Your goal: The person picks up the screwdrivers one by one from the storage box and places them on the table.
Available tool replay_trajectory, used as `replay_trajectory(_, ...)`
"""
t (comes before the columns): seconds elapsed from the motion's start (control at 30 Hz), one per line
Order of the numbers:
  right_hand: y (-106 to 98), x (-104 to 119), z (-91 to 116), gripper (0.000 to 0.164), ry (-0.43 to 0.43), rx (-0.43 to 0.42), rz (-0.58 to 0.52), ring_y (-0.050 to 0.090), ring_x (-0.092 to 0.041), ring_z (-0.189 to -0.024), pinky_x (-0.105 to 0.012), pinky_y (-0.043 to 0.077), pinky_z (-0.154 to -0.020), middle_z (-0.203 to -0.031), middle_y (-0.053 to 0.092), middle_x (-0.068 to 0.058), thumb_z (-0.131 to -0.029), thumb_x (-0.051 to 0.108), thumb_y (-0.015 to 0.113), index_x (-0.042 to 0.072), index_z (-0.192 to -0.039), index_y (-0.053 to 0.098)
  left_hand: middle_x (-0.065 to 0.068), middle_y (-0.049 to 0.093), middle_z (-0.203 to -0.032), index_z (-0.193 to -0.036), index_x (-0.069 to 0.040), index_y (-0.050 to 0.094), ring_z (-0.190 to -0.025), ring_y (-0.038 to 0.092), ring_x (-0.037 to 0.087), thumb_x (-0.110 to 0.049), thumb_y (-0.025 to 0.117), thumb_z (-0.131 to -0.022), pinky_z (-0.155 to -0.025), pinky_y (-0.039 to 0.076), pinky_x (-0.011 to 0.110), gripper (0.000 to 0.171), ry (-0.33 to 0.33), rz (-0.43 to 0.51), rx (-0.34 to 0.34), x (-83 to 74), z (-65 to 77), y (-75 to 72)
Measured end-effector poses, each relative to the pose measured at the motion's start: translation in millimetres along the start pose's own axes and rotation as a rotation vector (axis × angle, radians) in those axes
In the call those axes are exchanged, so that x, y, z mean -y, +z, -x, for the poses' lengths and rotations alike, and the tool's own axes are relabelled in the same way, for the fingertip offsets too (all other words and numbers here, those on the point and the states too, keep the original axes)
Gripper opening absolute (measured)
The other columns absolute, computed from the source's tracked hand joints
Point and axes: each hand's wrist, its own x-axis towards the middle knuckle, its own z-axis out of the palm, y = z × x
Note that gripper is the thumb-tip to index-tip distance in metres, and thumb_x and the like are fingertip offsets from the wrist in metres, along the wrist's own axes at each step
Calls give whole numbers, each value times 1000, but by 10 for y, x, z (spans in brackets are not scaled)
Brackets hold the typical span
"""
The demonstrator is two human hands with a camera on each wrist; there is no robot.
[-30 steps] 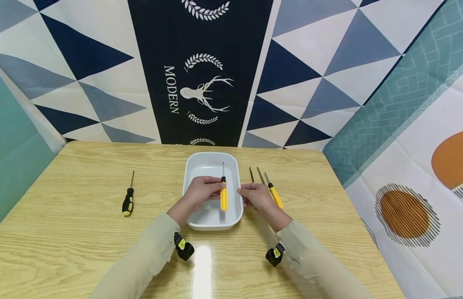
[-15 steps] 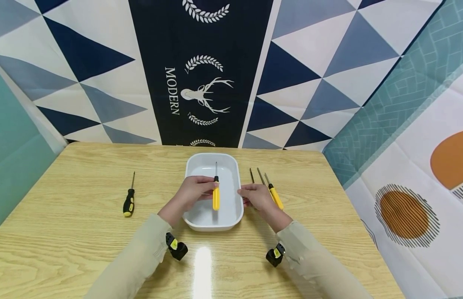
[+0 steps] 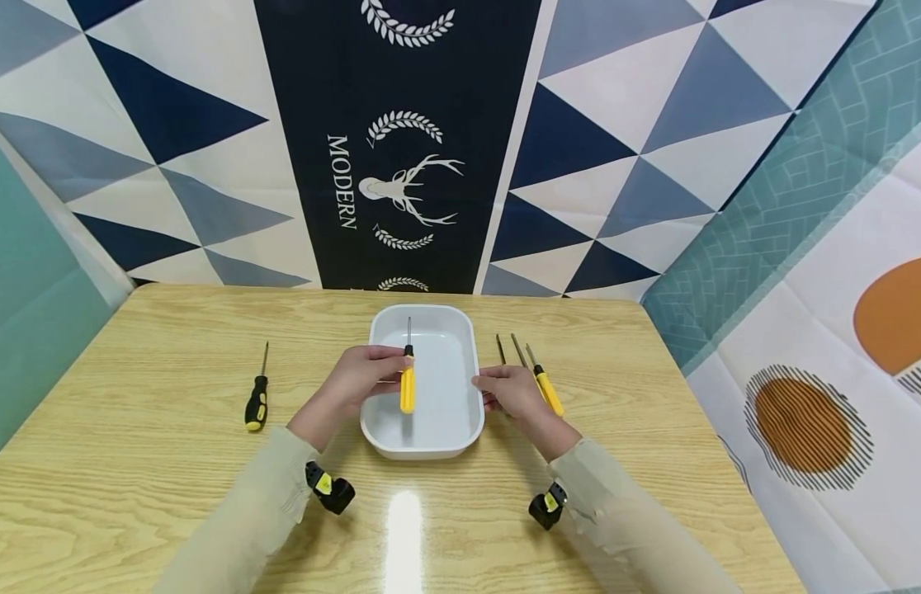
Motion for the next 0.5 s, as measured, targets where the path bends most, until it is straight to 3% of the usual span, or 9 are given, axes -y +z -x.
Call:
replay_trajectory(0.37,-4,20,31,26,-11,5,1,56,-13,-63,-24,53,-59,-82,61,-7,-89,11,63,-2,-111,62,19,56,-124,-132,3,47,-88,62,11,-19,62,-91,-80,56,23,49,29,-5,16,37,75,-289)
replay_trajectory(0.5,-3,22,37,26,-9,7,2,56,-13,-63,-24,53,-60,-82,61,-7,-89,11,63,-2,-111,62,16,58,-120,-133,4,46,-85,63,9,-20,62,-90,-78,56,21,52,32,20,24,50,93,-379)
